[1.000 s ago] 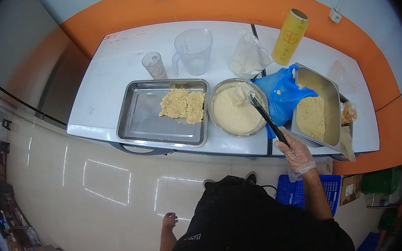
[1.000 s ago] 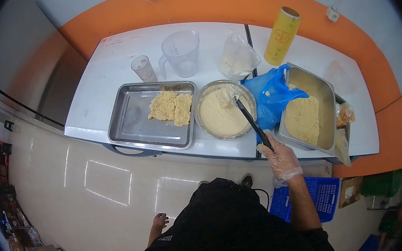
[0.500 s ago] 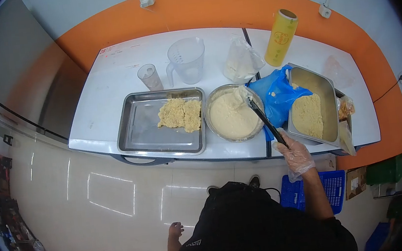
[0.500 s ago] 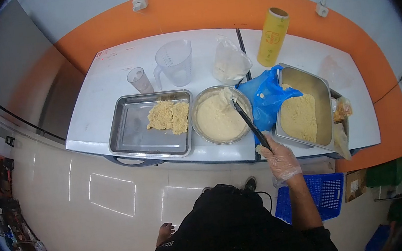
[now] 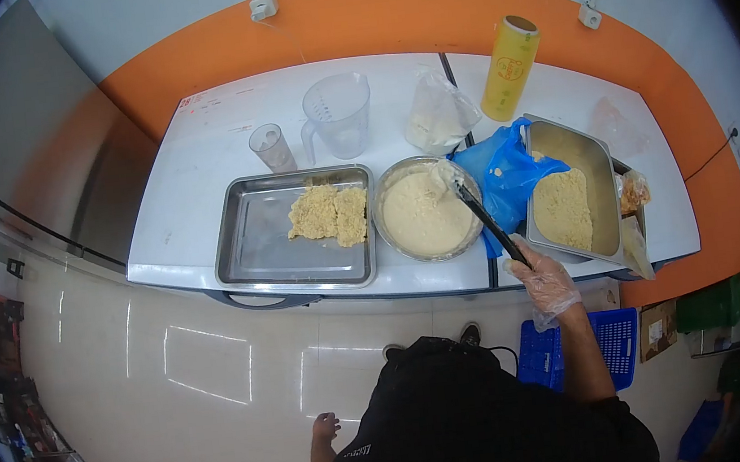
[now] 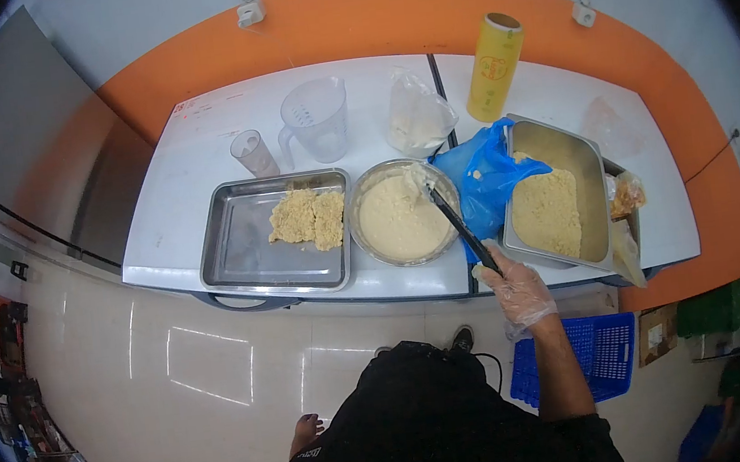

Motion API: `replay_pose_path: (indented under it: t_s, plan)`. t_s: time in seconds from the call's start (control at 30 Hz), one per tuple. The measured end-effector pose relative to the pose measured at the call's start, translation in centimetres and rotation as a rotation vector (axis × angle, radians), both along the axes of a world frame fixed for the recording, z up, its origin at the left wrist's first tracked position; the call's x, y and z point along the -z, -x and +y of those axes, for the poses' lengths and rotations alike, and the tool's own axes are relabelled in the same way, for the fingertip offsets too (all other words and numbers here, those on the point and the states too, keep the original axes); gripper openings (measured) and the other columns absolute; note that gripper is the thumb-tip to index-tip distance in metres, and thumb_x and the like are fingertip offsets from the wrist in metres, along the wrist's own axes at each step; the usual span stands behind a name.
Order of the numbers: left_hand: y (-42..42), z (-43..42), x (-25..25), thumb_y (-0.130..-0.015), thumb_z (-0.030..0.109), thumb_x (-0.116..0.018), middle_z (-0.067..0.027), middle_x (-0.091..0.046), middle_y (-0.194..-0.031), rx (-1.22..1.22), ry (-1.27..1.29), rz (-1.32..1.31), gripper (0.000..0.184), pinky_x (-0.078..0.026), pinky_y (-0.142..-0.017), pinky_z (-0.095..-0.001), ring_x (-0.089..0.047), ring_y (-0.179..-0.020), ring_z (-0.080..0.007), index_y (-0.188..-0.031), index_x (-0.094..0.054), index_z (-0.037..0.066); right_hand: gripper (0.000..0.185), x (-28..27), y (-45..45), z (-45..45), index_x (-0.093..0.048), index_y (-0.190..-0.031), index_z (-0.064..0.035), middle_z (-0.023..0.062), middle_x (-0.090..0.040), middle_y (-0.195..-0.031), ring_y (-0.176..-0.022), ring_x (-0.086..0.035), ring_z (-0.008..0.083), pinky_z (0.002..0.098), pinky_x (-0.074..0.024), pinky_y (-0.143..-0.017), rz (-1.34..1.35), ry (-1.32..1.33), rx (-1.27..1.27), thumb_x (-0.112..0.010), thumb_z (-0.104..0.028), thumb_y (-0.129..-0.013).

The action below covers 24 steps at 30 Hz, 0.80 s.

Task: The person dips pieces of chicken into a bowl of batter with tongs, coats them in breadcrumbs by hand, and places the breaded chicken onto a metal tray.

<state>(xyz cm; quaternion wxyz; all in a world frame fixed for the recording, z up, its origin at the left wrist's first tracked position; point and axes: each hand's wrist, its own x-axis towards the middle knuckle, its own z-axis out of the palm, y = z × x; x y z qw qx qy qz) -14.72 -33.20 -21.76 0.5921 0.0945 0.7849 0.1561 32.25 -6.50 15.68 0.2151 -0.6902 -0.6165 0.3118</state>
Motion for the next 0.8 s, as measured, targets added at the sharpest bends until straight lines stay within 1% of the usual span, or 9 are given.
replay_pose_path:
  t_s: [0.03, 0.13, 0.23, 0.4, 0.53, 0.63, 0.73, 0.8]
  plan:
    - [0.2, -0.1, 0.3, -0.086, 0.029, -0.051, -0.0137, -0.062, -0.096, -0.001, -0.001, 0.002, 0.039, -0.044, -0.053, -0.0346, -0.062, -0.075, -0.0228, -0.115, -0.045, 0.004, 0.048, -0.4, 0.1, -0.1, -0.044, -0.127, -0.0092, 0.0185, -0.056, -0.082, -0.074, -0.053, 0.0256, 0.0323, -0.0422, -0.072, 0.009, 0.049, 0.008, -0.053, -0.033, -0.087]
    - [0.3, -0.3, 0.4, -0.086, 0.029, -0.050, -0.0137, -0.062, -0.097, -0.046, -0.028, -0.028, 0.039, -0.044, -0.053, -0.0348, -0.062, -0.075, -0.0230, -0.115, -0.045, 0.004, 0.048, -0.1, -0.1, -0.4, -0.044, -0.127, -0.0093, 0.0216, -0.057, -0.086, -0.077, -0.056, 0.0297, 0.0341, -0.0428, -0.073, 0.053, -0.054, -0.003, -0.053, -0.033, -0.086]
    - [0.3, -0.1, 0.3, -0.086, 0.030, -0.051, -0.0136, -0.061, -0.097, 0.012, -0.036, -0.002, 0.039, -0.044, -0.054, -0.0351, -0.062, -0.075, -0.0233, -0.115, -0.045, 0.004, 0.048, 0.0, -0.5, -0.7, -0.044, -0.127, -0.0082, 0.0231, -0.057, -0.087, -0.082, -0.057, 0.0330, 0.0352, -0.0429, -0.075, 0.058, -0.124, -0.020, -0.053, -0.033, -0.086]
    - [-0.1, 0.2, 0.3, -0.086, 0.029, -0.051, -0.0136, -0.061, -0.096, 0.021, -0.058, -0.006, 0.039, -0.044, -0.054, -0.0347, -0.062, -0.075, -0.0230, -0.116, -0.045, 0.005, 0.051, -0.6, 0.0, -0.4, -0.043, -0.127, -0.0063, 0.0228, -0.057, -0.087, -0.083, -0.057, 0.0333, 0.0351, -0.0425, -0.077, 0.012, -0.060, 0.006, -0.053, -0.035, -0.086]
    - [-0.1, 0.3, 0.5, -0.086, 0.028, -0.050, -0.0133, -0.061, -0.095, -0.011, -0.025, -0.021, 0.038, -0.045, -0.054, -0.0347, -0.062, -0.075, -0.0228, -0.116, -0.045, 0.005, 0.051, 1.6, -0.9, -0.2, -0.043, -0.127, -0.0073, 0.0241, -0.058, -0.089, -0.085, -0.057, 0.0341, 0.0358, -0.0424, -0.078, 0.031, -0.115, -0.063, -0.052, -0.036, -0.086]
    - [-0.1, 0.4, 0.4, -0.087, 0.028, -0.050, -0.0128, -0.062, -0.095, 0.006, -0.041, -0.015, 0.037, -0.045, -0.054, -0.0343, -0.062, -0.074, -0.0226, -0.116, -0.045, 0.005, 0.049, -0.5, -0.3, -0.2, -0.044, -0.126, -0.0087, 0.0239, -0.059, -0.091, -0.087, -0.058, 0.0338, 0.0355, -0.0425, -0.079, 0.018, 0.041, -0.010, -0.053, -0.035, -0.086]
    - [0.3, 0.2, 1.5, -0.087, 0.027, -0.050, -0.0127, -0.062, -0.095, 0.016, -0.039, -0.008, 0.037, -0.045, -0.053, -0.0336, -0.062, -0.073, -0.0226, -0.115, -0.045, 0.005, 0.047, 0.5, -1.0, -0.3, -0.046, -0.125, -0.0097, 0.0226, -0.059, -0.091, -0.086, -0.058, 0.0324, 0.0344, -0.0426, -0.079, 0.022, 0.010, 0.002, -0.054, -0.033, -0.086]
    - [0.2, 0.4, 1.0, -0.087, 0.027, -0.050, -0.0129, -0.062, -0.095, 0.005, -0.038, -0.017, 0.036, -0.045, -0.053, -0.0340, -0.062, -0.074, -0.0228, -0.115, -0.045, 0.005, 0.046, 1.2, -1.3, -0.4, -0.046, -0.125, -0.0093, 0.0217, -0.059, -0.090, -0.084, -0.058, 0.0314, 0.0340, -0.0426, -0.079, 0.036, -0.069, -0.020, -0.055, -0.032, -0.086]
